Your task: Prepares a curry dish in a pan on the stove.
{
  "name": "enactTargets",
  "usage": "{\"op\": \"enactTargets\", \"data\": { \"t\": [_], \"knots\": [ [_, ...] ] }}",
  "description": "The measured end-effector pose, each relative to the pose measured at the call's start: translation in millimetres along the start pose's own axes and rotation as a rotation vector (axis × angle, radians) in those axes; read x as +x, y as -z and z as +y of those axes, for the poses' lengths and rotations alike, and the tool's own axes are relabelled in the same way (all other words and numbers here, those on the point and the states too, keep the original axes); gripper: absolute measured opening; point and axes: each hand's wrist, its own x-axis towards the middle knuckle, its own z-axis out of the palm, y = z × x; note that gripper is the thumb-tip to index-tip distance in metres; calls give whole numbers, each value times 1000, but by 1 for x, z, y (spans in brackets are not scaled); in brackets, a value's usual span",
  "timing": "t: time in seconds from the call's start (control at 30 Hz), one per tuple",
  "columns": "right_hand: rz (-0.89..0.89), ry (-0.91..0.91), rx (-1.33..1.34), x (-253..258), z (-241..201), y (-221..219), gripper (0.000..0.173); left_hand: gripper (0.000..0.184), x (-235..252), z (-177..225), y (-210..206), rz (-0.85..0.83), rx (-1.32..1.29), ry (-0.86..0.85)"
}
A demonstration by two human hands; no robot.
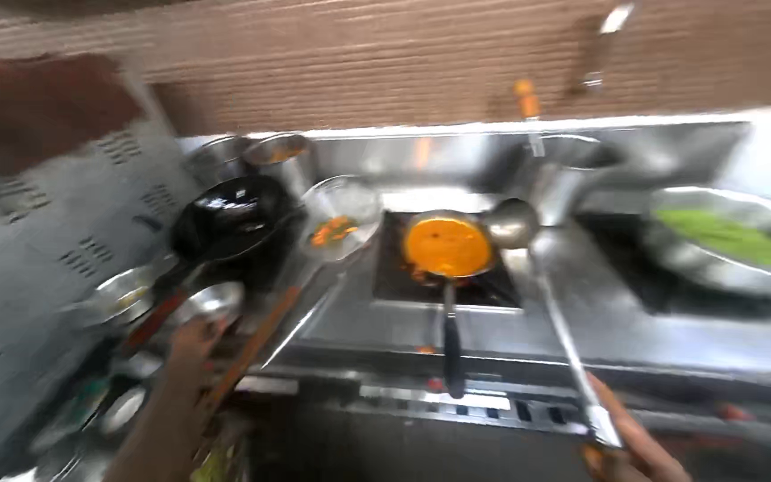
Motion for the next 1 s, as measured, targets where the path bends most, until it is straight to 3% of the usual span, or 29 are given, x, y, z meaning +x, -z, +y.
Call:
{"op": "enactTargets", "data": {
  "t": [0.13, 0.23, 0.27, 0.33, 0.4, 0.47, 0.53, 0.63, 0.73, 0.87, 1.0],
  "knots": [
    [51, -121, -125, 13, -12, -5, 87, 30, 1, -3, 4, 79, 60, 42],
    [59, -237, -242, 30, -10, -6, 85, 36, -39, -17, -6, 245, 138, -182],
    [47, -277, -295, 36, -12, -7, 85, 42, -71, -26, -18, 218, 109, -310],
    [2, -325, -360, 47, -14, -7, 84, 26, -147, -52, -56, -4, 61, -389],
    [-38, -354, -346, 59, -14, -12, 84, 23, -216, -90, -100, -404, 60, -92],
    [-45, -366, -335, 84, -15, -18, 81, 37, -254, -129, -143, -786, 53, 298],
    [-20, -339, -463, 115, -10, -22, 77, 46, -273, -153, -182, -1015, -22, 571],
    [61, -288, -933, 151, 1, -15, 74, 36, -292, -154, -226, -939, -176, 764],
    [82, -330, -1270, 127, -2, -17, 76, 21, -302, -149, -233, -811, -237, 822],
    [31, -308, -1416, 77, -9, -29, 77, 16, -303, -145, -238, -802, -194, 801],
    [10, -286, -1465, 112, -14, -36, 71, 15, -330, -142, -235, -763, -153, 801]
  ]
}}
